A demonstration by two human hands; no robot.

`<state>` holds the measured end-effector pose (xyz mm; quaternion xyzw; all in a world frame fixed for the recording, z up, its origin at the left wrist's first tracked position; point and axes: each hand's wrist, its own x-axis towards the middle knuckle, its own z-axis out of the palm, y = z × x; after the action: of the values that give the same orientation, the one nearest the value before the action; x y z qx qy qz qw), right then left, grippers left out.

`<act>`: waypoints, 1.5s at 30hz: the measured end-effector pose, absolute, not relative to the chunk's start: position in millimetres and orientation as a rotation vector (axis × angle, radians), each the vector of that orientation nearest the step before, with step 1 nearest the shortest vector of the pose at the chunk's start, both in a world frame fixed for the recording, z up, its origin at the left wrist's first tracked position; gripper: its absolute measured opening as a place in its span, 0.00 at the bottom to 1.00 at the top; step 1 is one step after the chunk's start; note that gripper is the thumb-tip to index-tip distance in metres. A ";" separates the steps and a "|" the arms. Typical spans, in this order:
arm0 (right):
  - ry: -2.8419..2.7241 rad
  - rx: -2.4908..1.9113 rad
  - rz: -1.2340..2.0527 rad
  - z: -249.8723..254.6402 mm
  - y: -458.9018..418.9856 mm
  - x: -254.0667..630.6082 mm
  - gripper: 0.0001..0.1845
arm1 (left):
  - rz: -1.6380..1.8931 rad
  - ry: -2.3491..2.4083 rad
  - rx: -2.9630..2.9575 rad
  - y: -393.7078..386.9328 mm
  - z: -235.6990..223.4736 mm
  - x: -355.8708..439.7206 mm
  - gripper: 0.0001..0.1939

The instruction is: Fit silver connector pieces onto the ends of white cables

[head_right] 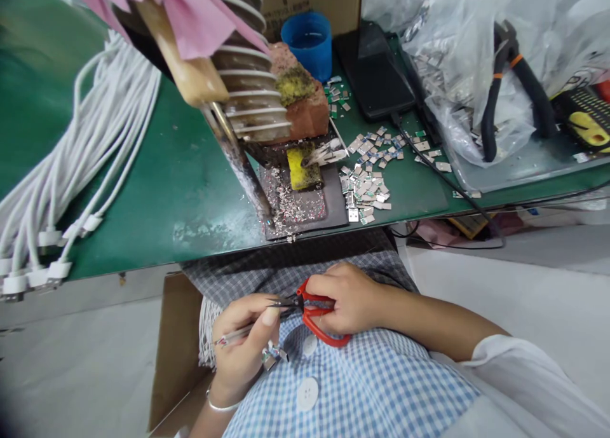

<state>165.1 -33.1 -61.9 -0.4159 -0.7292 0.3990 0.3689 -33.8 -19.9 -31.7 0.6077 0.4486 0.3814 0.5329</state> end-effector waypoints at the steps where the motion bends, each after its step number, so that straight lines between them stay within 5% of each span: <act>1: -1.874 -1.071 1.026 -62.2 -33.7 164.8 0.13 | 0.908 1.064 1.445 -19.7 -32.0 -33.6 0.05; 28: -1.964 -1.087 0.917 -71.5 -34.6 168.9 0.08 | 0.912 1.055 1.266 -23.5 -34.1 -32.8 0.07; 45: -1.680 -1.050 1.340 -70.0 -37.4 155.4 0.18 | 0.987 0.884 1.052 -23.1 -35.5 -21.6 0.13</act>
<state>155.4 -37.4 -70.0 -0.4086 -0.6535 0.5215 0.3661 -21.6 -23.1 -35.5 0.4655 0.3910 0.4365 0.6632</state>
